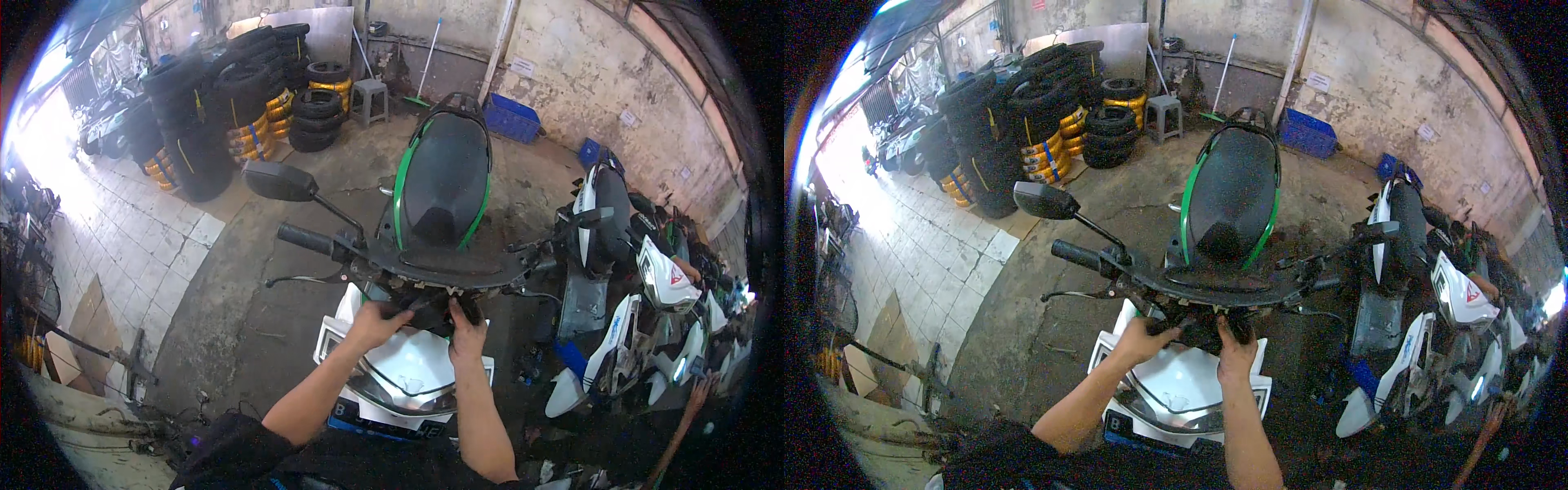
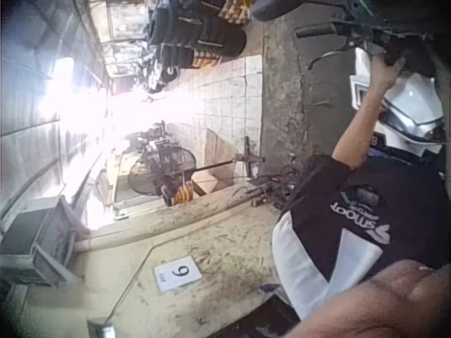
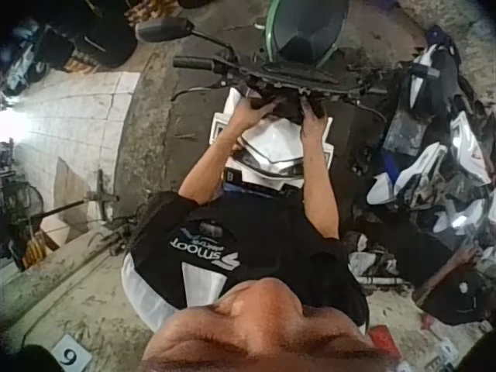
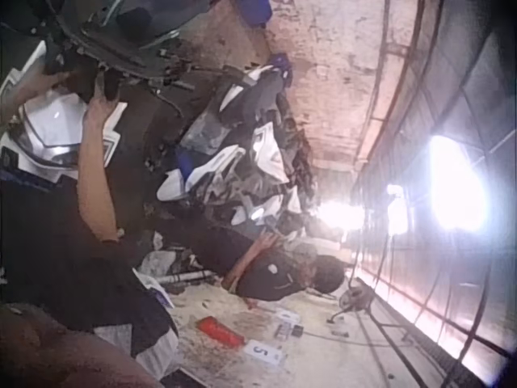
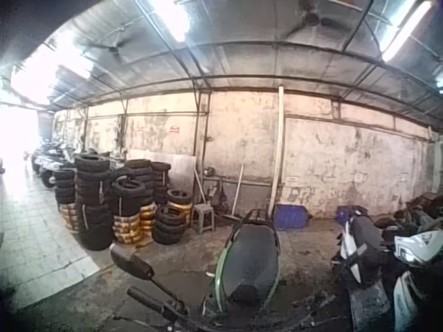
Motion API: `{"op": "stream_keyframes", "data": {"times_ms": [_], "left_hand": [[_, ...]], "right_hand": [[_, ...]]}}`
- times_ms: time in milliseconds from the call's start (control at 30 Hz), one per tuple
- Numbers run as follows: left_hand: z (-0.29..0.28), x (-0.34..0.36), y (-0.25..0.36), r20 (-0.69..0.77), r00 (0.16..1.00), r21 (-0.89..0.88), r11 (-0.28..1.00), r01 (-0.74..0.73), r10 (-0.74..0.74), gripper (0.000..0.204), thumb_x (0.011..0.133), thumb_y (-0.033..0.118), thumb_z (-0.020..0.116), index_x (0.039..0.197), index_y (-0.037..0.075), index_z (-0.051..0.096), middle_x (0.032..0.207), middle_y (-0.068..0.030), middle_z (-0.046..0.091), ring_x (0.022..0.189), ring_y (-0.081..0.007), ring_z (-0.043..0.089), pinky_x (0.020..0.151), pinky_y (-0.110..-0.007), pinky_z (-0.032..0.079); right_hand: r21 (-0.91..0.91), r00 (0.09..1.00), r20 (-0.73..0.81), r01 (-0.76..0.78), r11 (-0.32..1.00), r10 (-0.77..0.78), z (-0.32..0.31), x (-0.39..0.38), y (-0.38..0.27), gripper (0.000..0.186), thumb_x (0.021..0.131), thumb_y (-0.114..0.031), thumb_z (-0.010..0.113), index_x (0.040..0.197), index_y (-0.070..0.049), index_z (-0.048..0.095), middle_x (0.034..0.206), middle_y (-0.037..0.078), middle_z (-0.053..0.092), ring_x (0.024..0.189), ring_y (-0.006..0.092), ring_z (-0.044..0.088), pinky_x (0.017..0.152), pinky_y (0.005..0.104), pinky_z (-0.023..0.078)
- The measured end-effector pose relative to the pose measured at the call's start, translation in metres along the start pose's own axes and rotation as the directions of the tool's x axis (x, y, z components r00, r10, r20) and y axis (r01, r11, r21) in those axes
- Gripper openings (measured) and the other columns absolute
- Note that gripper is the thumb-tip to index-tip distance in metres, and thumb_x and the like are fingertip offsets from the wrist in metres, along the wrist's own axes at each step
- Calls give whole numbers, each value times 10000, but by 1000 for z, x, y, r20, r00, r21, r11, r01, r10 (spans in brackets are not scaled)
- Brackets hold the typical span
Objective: The person removes the front headlight and handle fairing of a motorcycle by hand and then uses a screwdriver to loosen screws on the dashboard area.
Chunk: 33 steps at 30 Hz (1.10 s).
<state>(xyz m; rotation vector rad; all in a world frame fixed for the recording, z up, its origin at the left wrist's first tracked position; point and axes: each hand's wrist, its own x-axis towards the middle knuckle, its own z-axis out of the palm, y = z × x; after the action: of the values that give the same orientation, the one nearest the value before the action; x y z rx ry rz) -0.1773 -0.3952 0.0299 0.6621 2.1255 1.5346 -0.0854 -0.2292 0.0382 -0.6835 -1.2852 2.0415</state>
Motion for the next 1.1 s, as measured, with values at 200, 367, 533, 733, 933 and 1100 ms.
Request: {"op": "stream_keyframes", "data": {"times_ms": [200,367,533,733,933,1100], "left_hand": [[-20,-6,0,-301,934,-322,942,91,-193,284,826,188,690,1004,-32,662,922,-112,692,780,-146,617,727,-292,478],[-6,8,5,-337,916,-648,759,-57,-219,271,818,90,700,1037,-50,620,1018,-97,661,873,-160,599,806,-275,456],[3,6,10,-84,949,-907,418,54,-304,303,804,48,700,1068,-34,575,1025,-117,638,935,-239,620,838,-365,514],[-4,6,17,-80,951,-908,416,55,-299,341,824,14,649,1119,-79,504,1066,-179,604,948,-303,630,844,-419,537],[4,7,22,-146,920,-857,511,66,-364,281,796,-8,657,1066,-6,576,1005,-105,627,854,-249,631,730,-379,557],[6,10,25,-192,907,-836,546,50,-376,333,774,-32,642,1095,-13,558,1009,-104,626,863,-251,629,748,-380,539]], "right_hand": [[-157,998,56,22,987,-14,-30,-8,-2,376,779,-125,740,1081,37,586,1020,93,629,931,191,580,841,307,447],[-230,1000,-6,9,973,-11,-62,-23,-11,340,774,-135,744,1031,42,609,968,89,641,856,173,593,775,287,465],[-387,999,-45,-37,921,21,-50,-24,-35,301,778,-150,735,983,49,639,926,91,657,823,164,590,765,286,458],[-411,985,157,134,902,-74,1,7,-29,302,766,-184,751,947,37,655,942,105,686,819,197,619,771,307,468],[-628,893,296,449,636,-338,4,32,-8,238,709,-60,697,934,7,660,1010,136,681,911,244,636,823,329,457],[-506,950,128,310,805,-285,10,28,1,336,732,3,687,1059,12,613,1066,107,662,975,255,619,881,362,464]]}}
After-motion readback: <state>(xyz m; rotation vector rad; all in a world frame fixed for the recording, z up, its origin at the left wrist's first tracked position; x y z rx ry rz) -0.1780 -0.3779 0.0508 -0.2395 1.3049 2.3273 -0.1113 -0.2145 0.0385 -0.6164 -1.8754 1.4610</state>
